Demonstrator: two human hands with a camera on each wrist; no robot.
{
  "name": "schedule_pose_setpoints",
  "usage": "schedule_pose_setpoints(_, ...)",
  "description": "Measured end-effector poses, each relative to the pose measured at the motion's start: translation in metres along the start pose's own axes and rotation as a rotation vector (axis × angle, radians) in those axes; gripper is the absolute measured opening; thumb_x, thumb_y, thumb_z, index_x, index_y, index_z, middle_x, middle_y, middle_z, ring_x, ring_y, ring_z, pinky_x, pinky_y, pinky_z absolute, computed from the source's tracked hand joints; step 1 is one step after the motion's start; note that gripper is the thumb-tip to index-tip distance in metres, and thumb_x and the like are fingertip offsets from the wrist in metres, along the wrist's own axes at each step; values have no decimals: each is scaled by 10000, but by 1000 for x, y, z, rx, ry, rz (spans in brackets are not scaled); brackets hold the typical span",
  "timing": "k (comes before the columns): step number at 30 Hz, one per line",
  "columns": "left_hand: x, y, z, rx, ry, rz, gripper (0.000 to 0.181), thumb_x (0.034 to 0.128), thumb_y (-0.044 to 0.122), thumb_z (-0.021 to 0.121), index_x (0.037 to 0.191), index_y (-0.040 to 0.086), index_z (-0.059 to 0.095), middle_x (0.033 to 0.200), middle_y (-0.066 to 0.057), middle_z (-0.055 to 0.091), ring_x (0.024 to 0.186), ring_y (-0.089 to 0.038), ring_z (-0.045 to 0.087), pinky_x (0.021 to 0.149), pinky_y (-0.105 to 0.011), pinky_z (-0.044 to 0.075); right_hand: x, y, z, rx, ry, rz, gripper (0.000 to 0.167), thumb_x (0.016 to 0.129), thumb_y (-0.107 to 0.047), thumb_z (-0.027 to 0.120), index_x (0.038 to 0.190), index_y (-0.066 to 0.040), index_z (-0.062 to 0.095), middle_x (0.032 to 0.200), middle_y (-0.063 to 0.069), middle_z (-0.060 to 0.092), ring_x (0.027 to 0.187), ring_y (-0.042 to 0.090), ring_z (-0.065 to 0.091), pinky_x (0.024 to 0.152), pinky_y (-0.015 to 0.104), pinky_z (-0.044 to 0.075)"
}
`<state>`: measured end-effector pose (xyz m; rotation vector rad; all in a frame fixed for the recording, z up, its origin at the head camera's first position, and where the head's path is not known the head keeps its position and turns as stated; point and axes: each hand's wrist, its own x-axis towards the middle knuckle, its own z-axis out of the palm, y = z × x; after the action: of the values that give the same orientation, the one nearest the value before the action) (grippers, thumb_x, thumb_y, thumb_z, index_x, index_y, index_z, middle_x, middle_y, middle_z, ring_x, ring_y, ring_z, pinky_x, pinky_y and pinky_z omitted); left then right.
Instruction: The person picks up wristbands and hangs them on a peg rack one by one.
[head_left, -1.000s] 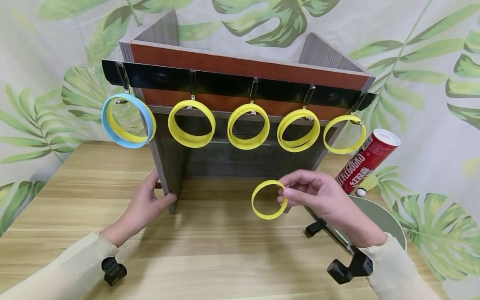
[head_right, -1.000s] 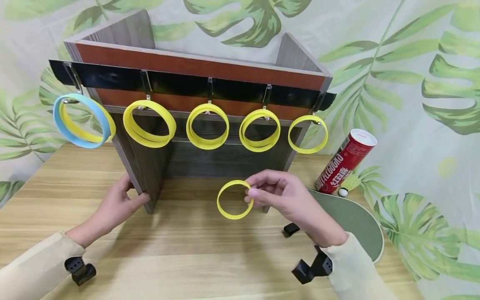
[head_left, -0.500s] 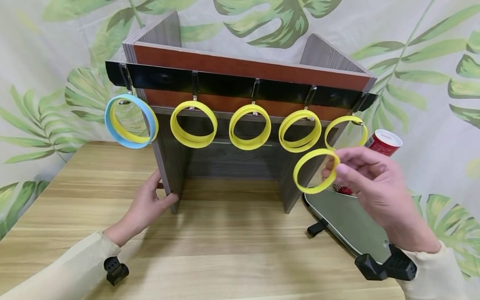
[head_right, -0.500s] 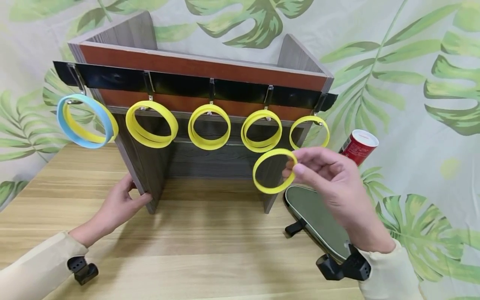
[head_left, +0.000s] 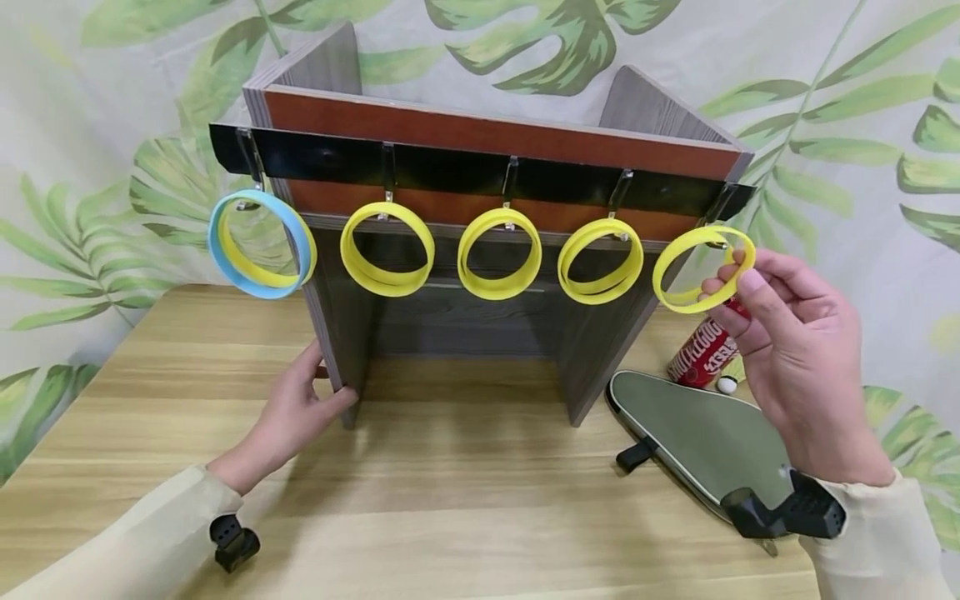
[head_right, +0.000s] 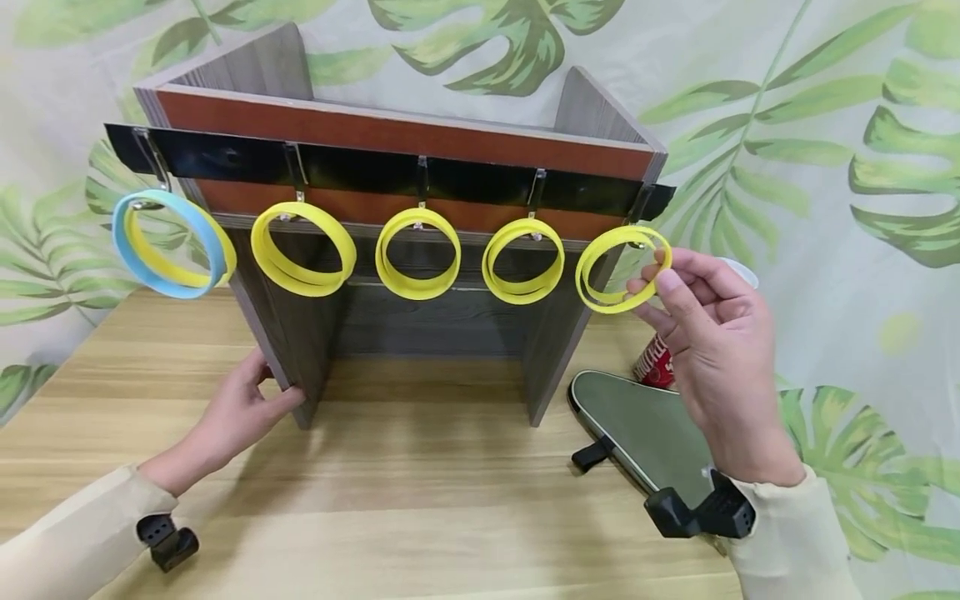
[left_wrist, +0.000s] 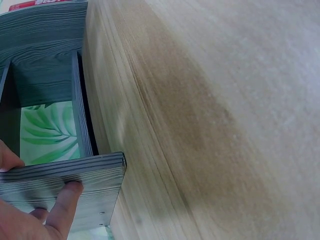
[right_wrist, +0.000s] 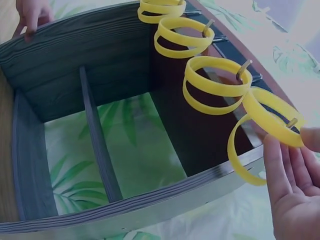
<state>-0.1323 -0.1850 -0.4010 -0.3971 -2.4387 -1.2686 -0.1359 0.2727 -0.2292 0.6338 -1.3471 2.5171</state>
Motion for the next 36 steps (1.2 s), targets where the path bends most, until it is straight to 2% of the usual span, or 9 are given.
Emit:
schedule_pose_setpoints(4,1,0,3,0,12,20,576,845,-109,676,1394,22,564,1269,-152,683,933,18,521,878,-139,426,3,2,-1,12,42,-1,210,1005,156,491,1148,176,644,1006,237,754,854,317,761,773,355,649)
schedule_pose_setpoints(12,3,1,6,-16,4,10,606,853,-95,672,1432,37,548,1348,-166,669,962,21,526,892,-176,437,3,10,-4,-73,66,17,175,992,142,537,1100,130,675,1014,182,770,887,261,766,799,340,648)
schedule_pose_setpoints(17,2,1,6,-16,10,-7,618,857,-69,692,1443,72,552,1369,-160,663,974,14,529,891,-136,426,1,16,-6,-109,84,34,149,993,125,555,1067,91,679,1001,155,774,903,233,767,793,321,646)
schedule_pose_setpoints(27,0,-1,2,-12,12,-11,606,857,-79,698,1430,60,556,1354,-174,666,969,16,524,885,-114,420,-4,24,-6,-139,92,60,153,1000,98,564,1090,67,684,1028,131,770,931,215,766,812,308,641)
schedule_pose_setpoints(36,-3,1,-1,-11,-5,-33,627,863,-67,704,1452,72,541,1374,-173,657,963,3,528,827,-125,448,-9,27,-9,-93,57,57,174,1009,117,528,1117,91,662,1060,158,764,894,247,773,780,305,642)
